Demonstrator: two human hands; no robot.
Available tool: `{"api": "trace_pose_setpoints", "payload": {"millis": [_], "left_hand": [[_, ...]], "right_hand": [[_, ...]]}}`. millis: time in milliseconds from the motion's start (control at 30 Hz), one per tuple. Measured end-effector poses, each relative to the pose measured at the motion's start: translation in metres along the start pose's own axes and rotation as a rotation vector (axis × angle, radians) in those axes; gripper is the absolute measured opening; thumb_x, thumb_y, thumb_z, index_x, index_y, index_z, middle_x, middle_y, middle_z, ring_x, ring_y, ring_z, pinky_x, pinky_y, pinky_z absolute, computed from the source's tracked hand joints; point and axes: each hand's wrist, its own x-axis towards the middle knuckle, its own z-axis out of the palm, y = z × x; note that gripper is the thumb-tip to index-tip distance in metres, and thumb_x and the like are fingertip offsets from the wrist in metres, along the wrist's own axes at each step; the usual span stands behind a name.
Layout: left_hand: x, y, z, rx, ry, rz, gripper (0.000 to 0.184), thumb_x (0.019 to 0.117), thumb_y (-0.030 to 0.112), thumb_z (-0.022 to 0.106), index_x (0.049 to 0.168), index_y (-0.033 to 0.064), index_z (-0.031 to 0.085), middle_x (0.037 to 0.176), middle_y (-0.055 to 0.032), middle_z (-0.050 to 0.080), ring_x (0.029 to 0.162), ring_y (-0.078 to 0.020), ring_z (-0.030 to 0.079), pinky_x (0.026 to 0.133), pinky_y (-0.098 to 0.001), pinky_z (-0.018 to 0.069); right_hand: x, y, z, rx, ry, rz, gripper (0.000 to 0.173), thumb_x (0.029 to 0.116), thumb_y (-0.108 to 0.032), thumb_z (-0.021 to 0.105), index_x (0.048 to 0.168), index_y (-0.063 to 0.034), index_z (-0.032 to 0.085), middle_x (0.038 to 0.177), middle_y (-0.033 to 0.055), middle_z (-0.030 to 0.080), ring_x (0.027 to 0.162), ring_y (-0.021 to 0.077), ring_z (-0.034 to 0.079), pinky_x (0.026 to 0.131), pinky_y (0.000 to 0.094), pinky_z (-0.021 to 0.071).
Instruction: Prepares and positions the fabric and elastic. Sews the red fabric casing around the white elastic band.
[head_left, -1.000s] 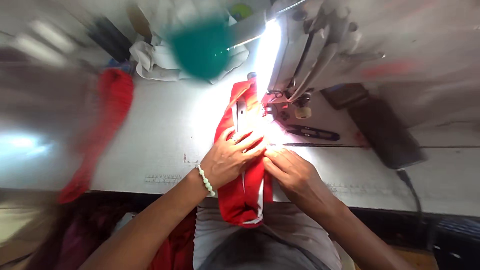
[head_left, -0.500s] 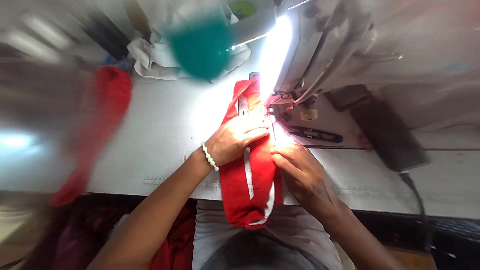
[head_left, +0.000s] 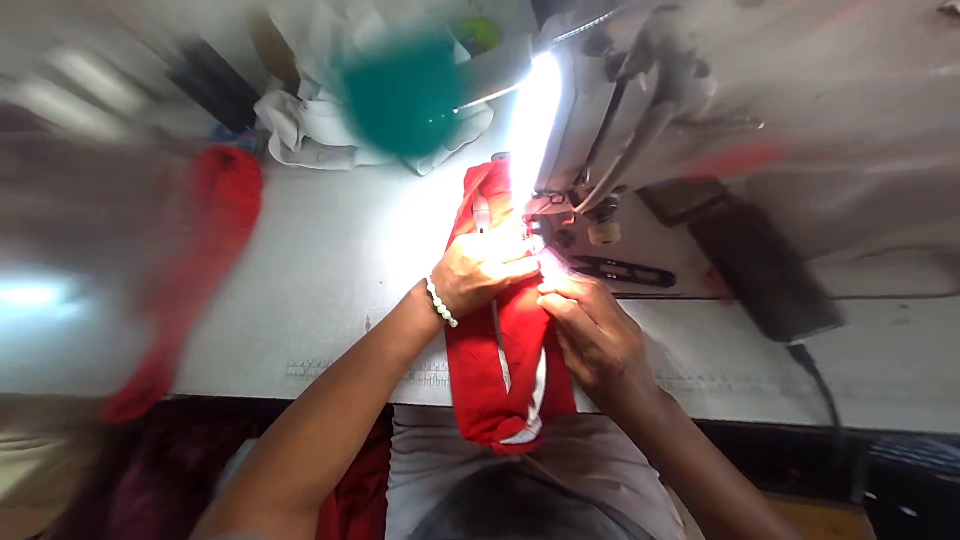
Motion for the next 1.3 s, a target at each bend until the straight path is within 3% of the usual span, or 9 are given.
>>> {"api": "trace_pose_setpoints", "payload": {"millis": [100, 233, 267, 400, 633, 733, 867, 1167, 1300], "left_hand": [[-0.009, 0.006, -0.004, -0.023, -0.039, -0.025, 0.021, 0.09, 0.001, 0.06, 0.092, 0.0047, 0.08, 0.091, -0.0107, 0.077, 0.08, -0.0218, 0.073, 0.066, -0.0343, 0.0558], [-0.019, 0.019, -0.013, 0.013, -0.138, -0.049, 0.025, 0.0968, 0.0, 0.054, 0.103, 0.001, 0.079, 0.11, -0.0149, 0.076, 0.106, -0.0251, 0.073, 0.093, -0.0349, 0.0563], [-0.02, 0.021, -0.014, 0.039, -0.148, -0.047, 0.025, 0.0969, -0.001, 0.054, 0.104, 0.0004, 0.078, 0.111, -0.0153, 0.076, 0.107, -0.0258, 0.072, 0.095, -0.0349, 0.0554], [-0.015, 0.02, -0.012, 0.092, -0.154, -0.001, 0.02, 0.0976, 0.001, 0.056, 0.096, 0.0047, 0.077, 0.101, -0.0127, 0.076, 0.095, -0.0258, 0.072, 0.082, -0.0354, 0.0568], [-0.024, 0.036, -0.034, 0.03, -0.401, -0.12, 0.033, 0.0988, -0.001, 0.052, 0.118, 0.0125, 0.075, 0.124, -0.0118, 0.072, 0.125, -0.03, 0.064, 0.109, -0.0453, 0.0472], [-0.027, 0.043, -0.039, 0.089, -0.44, -0.182, 0.04, 0.0971, -0.002, 0.051, 0.125, 0.0177, 0.072, 0.13, -0.0087, 0.07, 0.125, -0.0305, 0.064, 0.106, -0.0469, 0.0492], [-0.023, 0.055, -0.032, 0.129, -0.401, -0.209, 0.032, 0.0988, 0.002, 0.051, 0.118, 0.0139, 0.075, 0.126, -0.0096, 0.072, 0.116, -0.0318, 0.068, 0.094, -0.0464, 0.0535], [-0.024, 0.043, -0.031, 0.115, -0.423, -0.256, 0.04, 0.0963, -0.002, 0.052, 0.126, 0.0154, 0.073, 0.134, -0.007, 0.069, 0.128, -0.0286, 0.062, 0.103, -0.0467, 0.0492], [-0.015, 0.022, -0.031, 0.079, -0.487, -0.284, 0.042, 0.097, 0.001, 0.052, 0.13, 0.0174, 0.071, 0.143, -0.0061, 0.063, 0.139, -0.0274, 0.053, 0.112, -0.0573, 0.04]], "right_hand": [[0.002, 0.002, 0.0, -0.003, -0.012, -0.036, 0.021, 0.1003, -0.005, 0.053, 0.104, -0.0048, 0.074, 0.102, 0.0139, 0.073, 0.102, 0.025, 0.068, 0.092, 0.0307, 0.054], [0.0, 0.003, 0.004, -0.009, -0.049, -0.107, 0.021, 0.1009, -0.003, 0.052, 0.102, -0.005, 0.073, 0.097, 0.0121, 0.073, 0.093, 0.0238, 0.069, 0.084, 0.0314, 0.055], [-0.001, 0.003, 0.005, -0.018, -0.06, -0.119, 0.021, 0.1006, -0.003, 0.052, 0.101, -0.0048, 0.073, 0.097, 0.0122, 0.074, 0.091, 0.0239, 0.069, 0.081, 0.0316, 0.0547], [-0.002, 0.002, 0.005, -0.053, -0.109, -0.14, 0.021, 0.1001, -0.003, 0.051, 0.096, -0.0046, 0.072, 0.094, 0.0118, 0.074, 0.09, 0.0241, 0.069, 0.079, 0.032, 0.0546], [-0.004, -0.002, 0.004, -0.087, -0.174, -0.143, 0.02, 0.0972, 0.001, 0.053, 0.091, -0.004, 0.071, 0.09, 0.0114, 0.072, 0.087, 0.0244, 0.07, 0.077, 0.032, 0.0559], [-0.007, -0.004, 0.003, -0.102, -0.179, -0.13, 0.021, 0.0967, 0.001, 0.053, 0.093, -0.0042, 0.073, 0.095, 0.011, 0.075, 0.092, 0.0244, 0.072, 0.079, 0.033, 0.057], [-0.009, -0.007, 0.0, -0.123, -0.186, -0.123, 0.019, 0.0958, 0.002, 0.054, 0.091, -0.0043, 0.072, 0.098, 0.012, 0.075, 0.095, 0.0252, 0.072, 0.077, 0.0334, 0.0571], [0.005, 0.008, 0.003, -0.096, -0.194, -0.12, 0.021, 0.0962, 0.0, 0.055, 0.095, -0.0037, 0.075, 0.094, 0.0117, 0.076, 0.09, 0.0255, 0.073, 0.078, 0.0342, 0.058], [0.017, 0.023, 0.007, -0.095, -0.236, -0.119, 0.021, 0.0959, -0.004, 0.056, 0.097, -0.0037, 0.077, 0.099, 0.0132, 0.076, 0.098, 0.0281, 0.073, 0.086, 0.038, 0.0588]]}}
